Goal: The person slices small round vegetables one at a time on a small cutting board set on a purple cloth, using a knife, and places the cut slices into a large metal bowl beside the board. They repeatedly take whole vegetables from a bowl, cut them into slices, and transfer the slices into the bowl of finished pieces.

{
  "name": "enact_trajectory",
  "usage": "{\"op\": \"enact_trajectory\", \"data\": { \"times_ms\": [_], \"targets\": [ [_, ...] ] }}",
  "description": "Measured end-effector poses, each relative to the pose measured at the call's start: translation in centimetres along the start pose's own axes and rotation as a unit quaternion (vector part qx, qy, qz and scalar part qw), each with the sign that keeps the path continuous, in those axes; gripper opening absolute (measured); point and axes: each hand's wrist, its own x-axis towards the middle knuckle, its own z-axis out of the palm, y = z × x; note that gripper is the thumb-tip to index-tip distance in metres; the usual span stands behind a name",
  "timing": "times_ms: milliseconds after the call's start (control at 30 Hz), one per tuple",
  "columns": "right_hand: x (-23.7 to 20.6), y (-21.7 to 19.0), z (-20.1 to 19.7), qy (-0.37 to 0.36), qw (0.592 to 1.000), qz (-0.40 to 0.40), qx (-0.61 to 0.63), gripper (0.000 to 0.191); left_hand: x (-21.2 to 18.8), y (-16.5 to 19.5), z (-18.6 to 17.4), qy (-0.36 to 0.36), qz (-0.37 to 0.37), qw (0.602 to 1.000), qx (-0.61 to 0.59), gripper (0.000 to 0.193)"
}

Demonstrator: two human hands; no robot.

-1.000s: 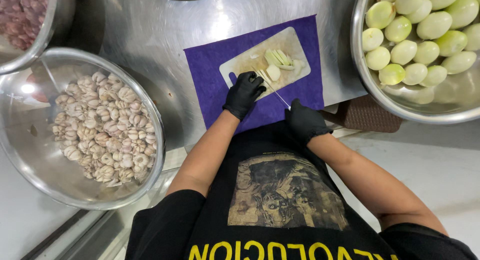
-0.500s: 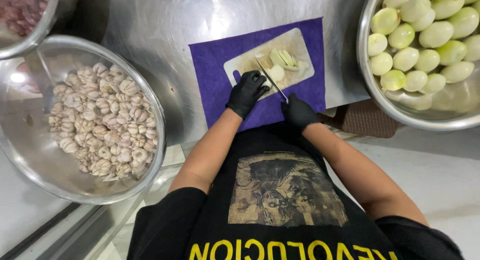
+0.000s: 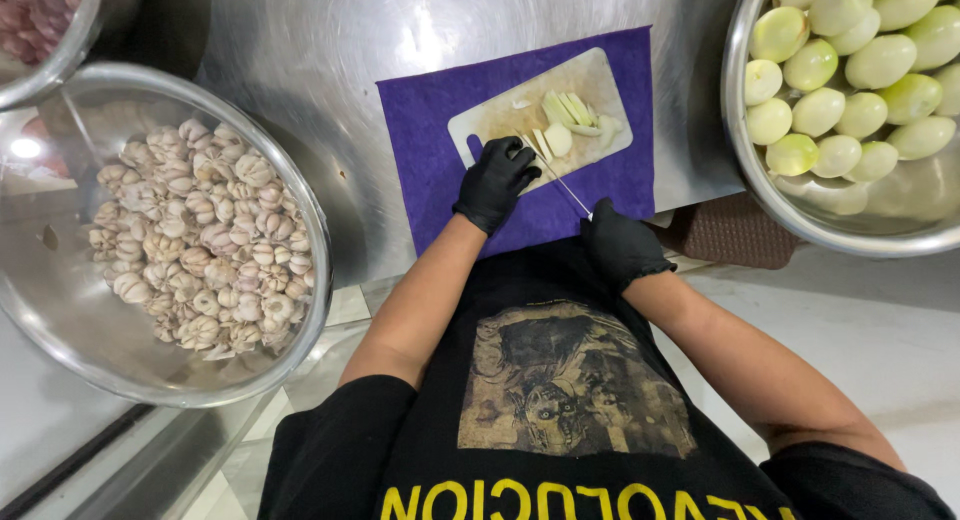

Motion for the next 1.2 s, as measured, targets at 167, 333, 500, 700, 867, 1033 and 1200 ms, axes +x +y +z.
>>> {"op": "enact_trajectory", "data": {
  "times_ms": [167,333,500,700,867,1033,1200],
  "targets": [
    [3.0,0.8,3.1,-0.002,1.0,-0.005,0.024,0.036,-0.2,-0.4,0.2,-0.015,-0.012,1.0,0.003,0.027],
    [8.0,0.4,4.5,0.009,0.998,-0.001,0.058,0.033,0.1,-0.5,0.1,0.001,0.017,1.0,0.005,0.029],
    [6.0,0.4,1.9,-0.011,0.999,-0.023,0.021,0.039,0.1,-0.3,-0.2,-0.005,-0.002,1.0,-0.001,0.028],
    [2.1,0.5,-0.5,-0.068,0.997,0.029,-0.021,0.04,-0.2,-0.3,0.1,-0.008,-0.013,1.0,-0.009,0.029],
    [3.4,1.2,3.2,-0.006,1.0,-0.008,-0.007,0.049,-0.4,-0.4,0.3,0.004,0.004,1.0,-0.003,0.025],
    [7.8,0.1,4.5,0.002,1.0,-0.01,0.012,0.041,-0.4,-0.5,0.3,0.019,0.001,1.0,-0.004,0.027],
    [5.3,0.1,1.1,-0.035,0.999,-0.008,0.003,0.039,-0.5,-0.5,0.1,-0.004,-0.012,1.0,-0.014,0.025]
  ]
}}
